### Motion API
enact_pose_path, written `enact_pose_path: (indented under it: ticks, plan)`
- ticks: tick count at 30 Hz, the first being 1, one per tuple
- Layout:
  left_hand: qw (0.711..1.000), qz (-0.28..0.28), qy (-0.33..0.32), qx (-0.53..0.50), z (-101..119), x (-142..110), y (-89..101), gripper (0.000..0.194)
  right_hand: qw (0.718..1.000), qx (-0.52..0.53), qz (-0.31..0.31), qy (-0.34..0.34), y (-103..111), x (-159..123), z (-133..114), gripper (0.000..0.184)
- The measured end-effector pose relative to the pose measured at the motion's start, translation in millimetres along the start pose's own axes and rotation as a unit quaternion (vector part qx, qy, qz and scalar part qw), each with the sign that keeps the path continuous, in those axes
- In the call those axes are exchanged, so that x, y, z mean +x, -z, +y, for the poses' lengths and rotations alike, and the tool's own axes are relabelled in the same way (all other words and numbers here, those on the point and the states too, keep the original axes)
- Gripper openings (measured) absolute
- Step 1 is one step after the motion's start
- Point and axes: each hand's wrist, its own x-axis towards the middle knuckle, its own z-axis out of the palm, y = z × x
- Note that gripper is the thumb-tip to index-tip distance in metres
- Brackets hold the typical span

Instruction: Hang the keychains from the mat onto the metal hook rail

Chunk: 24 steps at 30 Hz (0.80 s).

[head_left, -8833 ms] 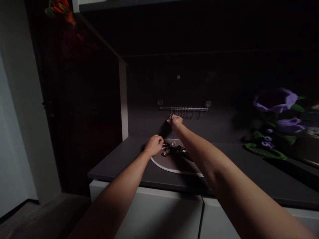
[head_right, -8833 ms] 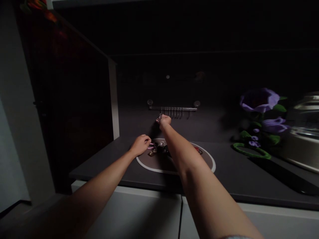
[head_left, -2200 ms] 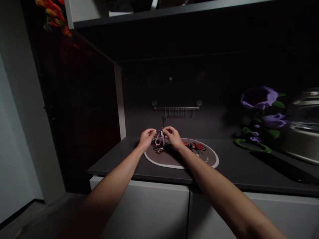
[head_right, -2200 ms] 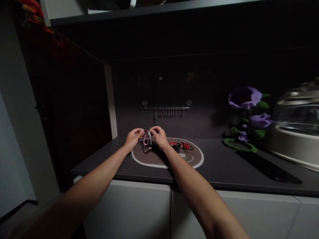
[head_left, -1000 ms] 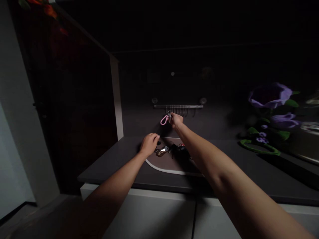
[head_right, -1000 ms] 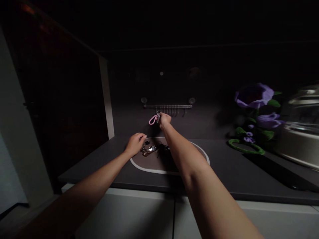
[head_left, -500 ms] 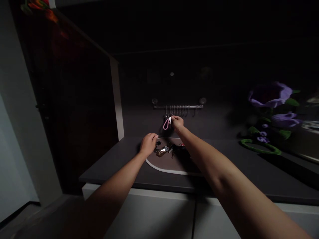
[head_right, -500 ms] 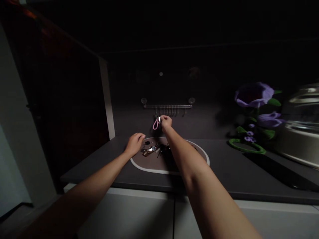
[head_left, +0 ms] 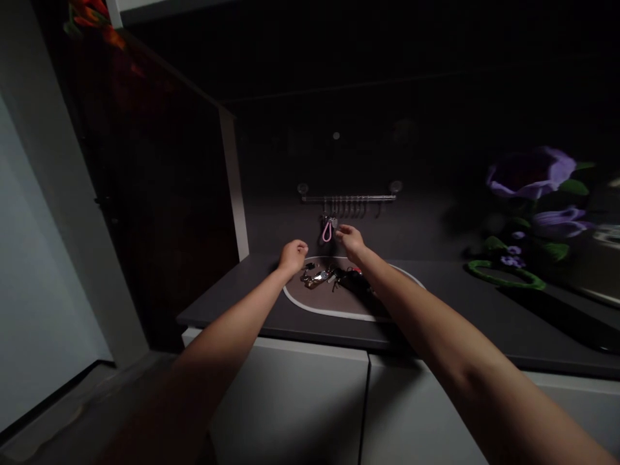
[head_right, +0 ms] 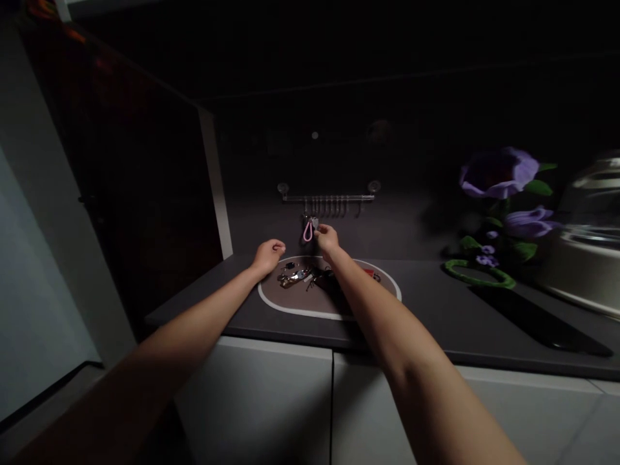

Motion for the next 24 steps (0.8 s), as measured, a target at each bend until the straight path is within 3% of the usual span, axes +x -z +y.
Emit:
enact_pose_path:
  ticks: [5, 8, 10, 13, 16, 20, 24]
  plan:
    - [0.998, -0.020, 0.051, -0.005, 1.4, 9.0, -6.1, 0.015, 0.996, -0.051, -0.075, -0.012, 7.8, -30.9, 2.6, 0.014]
    - [0.998, -0.033, 0.058, 0.019, -8.3, 8.3, -14.2, 0.018, 0.982, -0.142, -0.114, 0.040, 15.1, -44.0, 8.1, 0.014]
    - [0.996, -0.050, 0.048, 0.052, -16.5, 7.1, -18.6, 0.020, 0.954, -0.244, -0.132, 0.111, 20.3, -49.1, 10.1, 0.016]
    - [0.990, -0.078, 0.004, 0.120, -27.4, 6.2, -21.7, 0.023, 0.877, -0.399, -0.166, 0.209, 25.1, -51.7, 8.7, 0.021]
    - [0.978, -0.105, -0.047, 0.175, -35.0, 7.1, -21.9, 0.025, 0.817, -0.477, -0.195, 0.259, 25.4, -50.5, 5.6, 0.024]
    - [0.963, -0.141, -0.063, 0.221, -42.4, 9.2, -22.8, 0.029, 0.789, -0.508, -0.202, 0.281, 22.8, -48.5, 5.2, 0.026]
    - [0.956, -0.161, -0.059, 0.237, -47.4, 10.5, -24.9, 0.029, 0.789, -0.507, -0.216, 0.272, 20.3, -49.3, 6.6, 0.025]
